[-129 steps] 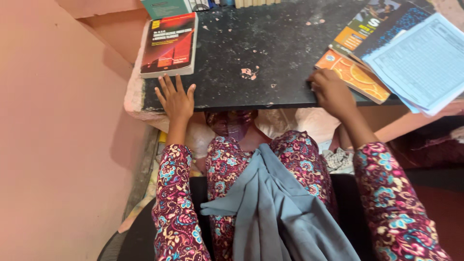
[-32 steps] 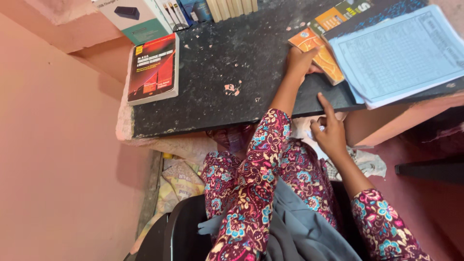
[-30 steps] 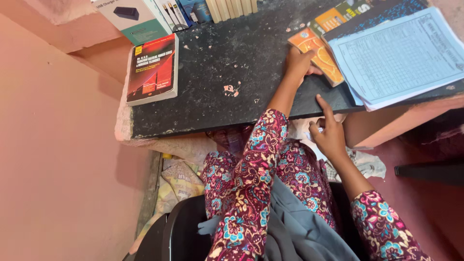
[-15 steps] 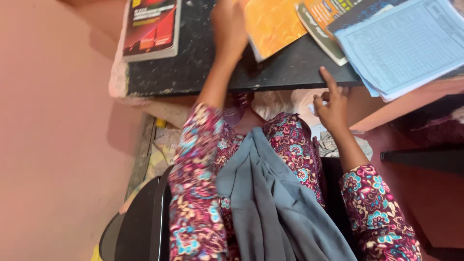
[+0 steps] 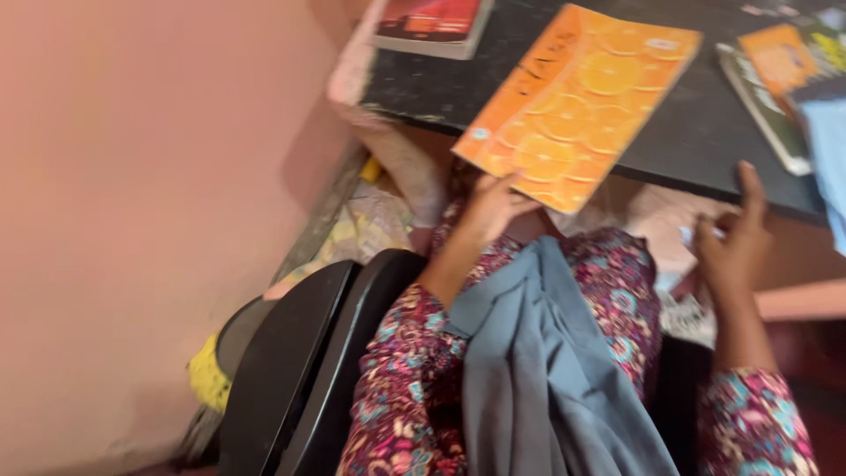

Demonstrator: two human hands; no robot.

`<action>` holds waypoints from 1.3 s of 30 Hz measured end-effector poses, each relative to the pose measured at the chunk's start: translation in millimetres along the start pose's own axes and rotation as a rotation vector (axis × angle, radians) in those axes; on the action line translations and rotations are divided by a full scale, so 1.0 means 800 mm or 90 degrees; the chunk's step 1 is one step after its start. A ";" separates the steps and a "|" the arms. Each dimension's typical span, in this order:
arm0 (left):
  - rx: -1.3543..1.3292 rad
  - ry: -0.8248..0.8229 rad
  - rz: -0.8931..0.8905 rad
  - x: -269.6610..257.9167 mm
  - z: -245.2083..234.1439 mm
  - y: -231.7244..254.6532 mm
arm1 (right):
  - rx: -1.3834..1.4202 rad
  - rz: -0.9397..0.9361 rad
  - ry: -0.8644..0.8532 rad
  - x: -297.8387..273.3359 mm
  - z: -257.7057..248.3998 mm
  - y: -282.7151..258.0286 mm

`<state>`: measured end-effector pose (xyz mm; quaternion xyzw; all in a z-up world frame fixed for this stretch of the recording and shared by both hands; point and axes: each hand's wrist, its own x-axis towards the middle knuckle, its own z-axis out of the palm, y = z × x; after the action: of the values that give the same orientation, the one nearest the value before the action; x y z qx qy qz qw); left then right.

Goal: The person wipes a dark tabletop with a white cloth, repeatedly moving books and papers aside to reach different areas. The person handles several books and a stack of papers, then continues wiping the surface.

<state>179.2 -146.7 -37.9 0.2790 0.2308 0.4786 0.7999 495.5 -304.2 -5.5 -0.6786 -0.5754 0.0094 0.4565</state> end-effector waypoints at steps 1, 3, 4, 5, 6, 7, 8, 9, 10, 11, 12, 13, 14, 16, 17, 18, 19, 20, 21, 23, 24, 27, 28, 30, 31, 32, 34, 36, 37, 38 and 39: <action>-0.010 -0.011 0.029 0.004 -0.002 0.001 | -0.014 0.032 -0.015 0.001 0.003 0.002; -0.036 -0.043 0.075 0.012 -0.006 0.002 | -0.031 0.069 -0.031 -0.004 0.004 0.010; -0.033 -0.035 0.100 0.014 -0.010 0.008 | -0.029 0.071 -0.033 -0.006 0.002 0.016; -0.030 -0.026 0.125 0.016 -0.016 0.021 | -0.028 0.073 -0.034 -0.006 0.001 0.021; -0.027 -0.019 0.148 0.018 -0.022 0.039 | -0.015 0.088 -0.040 -0.005 0.002 0.024; -0.020 -0.011 0.177 0.018 -0.030 0.060 | -0.001 0.102 -0.045 -0.003 0.002 0.026; -0.013 0.000 0.198 0.014 -0.044 0.081 | 0.011 0.124 -0.052 -0.007 0.003 0.030; -0.005 0.011 0.219 0.011 -0.059 0.103 | 0.001 0.117 -0.054 -0.007 0.002 0.034; 0.007 0.025 0.227 0.013 -0.071 0.128 | -0.007 0.110 -0.052 -0.007 0.003 0.036; 0.019 0.040 0.235 0.019 -0.084 0.154 | -0.015 0.103 -0.051 -0.010 0.007 0.037; 0.042 0.058 0.241 0.029 -0.098 0.181 | -0.032 0.080 -0.038 -0.012 0.008 0.040; 0.065 0.077 0.247 0.044 -0.110 0.201 | -0.049 0.057 -0.025 -0.016 0.009 0.042; 0.076 0.077 0.228 0.058 -0.120 0.213 | -0.063 0.019 -0.021 -0.009 0.011 0.046; 0.103 0.076 0.188 0.083 -0.143 0.238 | -0.022 0.053 -0.023 -0.008 0.013 0.052; 0.094 0.076 0.185 0.095 -0.152 0.246 | 0.001 0.072 -0.024 -0.005 0.014 0.058; 0.091 0.079 0.173 0.105 -0.160 0.246 | -0.018 0.064 -0.027 -0.012 0.013 0.065; 0.087 0.081 0.161 0.119 -0.164 0.246 | -0.037 0.056 -0.030 -0.010 0.009 0.076; 0.110 0.094 0.166 0.131 -0.167 0.246 | -0.038 0.048 -0.037 -0.014 0.019 0.083; 0.133 0.107 0.172 0.140 -0.170 0.247 | -0.039 0.041 -0.043 -0.018 0.031 0.090; 0.167 0.107 0.183 0.165 -0.163 0.234 | -0.037 0.022 -0.039 -0.023 0.027 0.112; 0.185 0.106 0.190 0.171 -0.160 0.233 | -0.035 0.034 -0.047 -0.021 0.029 0.121; 0.174 0.178 0.144 0.184 -0.146 0.248 | -0.021 0.061 -0.056 -0.016 0.035 0.135; 0.195 0.202 0.144 0.187 -0.143 0.251 | -0.014 0.065 -0.057 -0.019 0.034 0.136; 0.236 0.251 0.140 0.192 -0.143 0.259 | -0.002 0.075 -0.062 -0.023 0.029 0.131; 0.237 0.251 0.139 0.193 -0.145 0.258 | 0.002 0.081 -0.065 -0.025 0.025 0.126; 0.244 0.249 0.140 0.193 -0.148 0.262 | 0.012 0.088 -0.064 -0.024 0.026 0.117; 0.264 0.240 0.141 0.196 -0.149 0.268 | 0.032 0.099 -0.057 -0.022 0.022 0.094; 0.289 0.224 0.139 0.196 -0.151 0.268 | 0.014 0.115 -0.051 -0.017 0.018 0.070; 0.303 0.224 0.142 0.198 -0.152 0.269 | -0.015 0.126 -0.052 -0.014 0.016 0.060; 0.314 0.227 0.144 0.198 -0.156 0.266 | -0.045 0.138 -0.056 -0.012 0.013 0.051; 0.325 0.230 0.146 0.199 -0.160 0.264 | -0.049 0.123 -0.052 -0.011 0.012 0.043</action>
<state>32.7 105.8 -7.5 0.4051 0.4486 0.5337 0.5914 514.1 -302.3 -37.2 -0.7471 -0.5251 0.0588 0.4032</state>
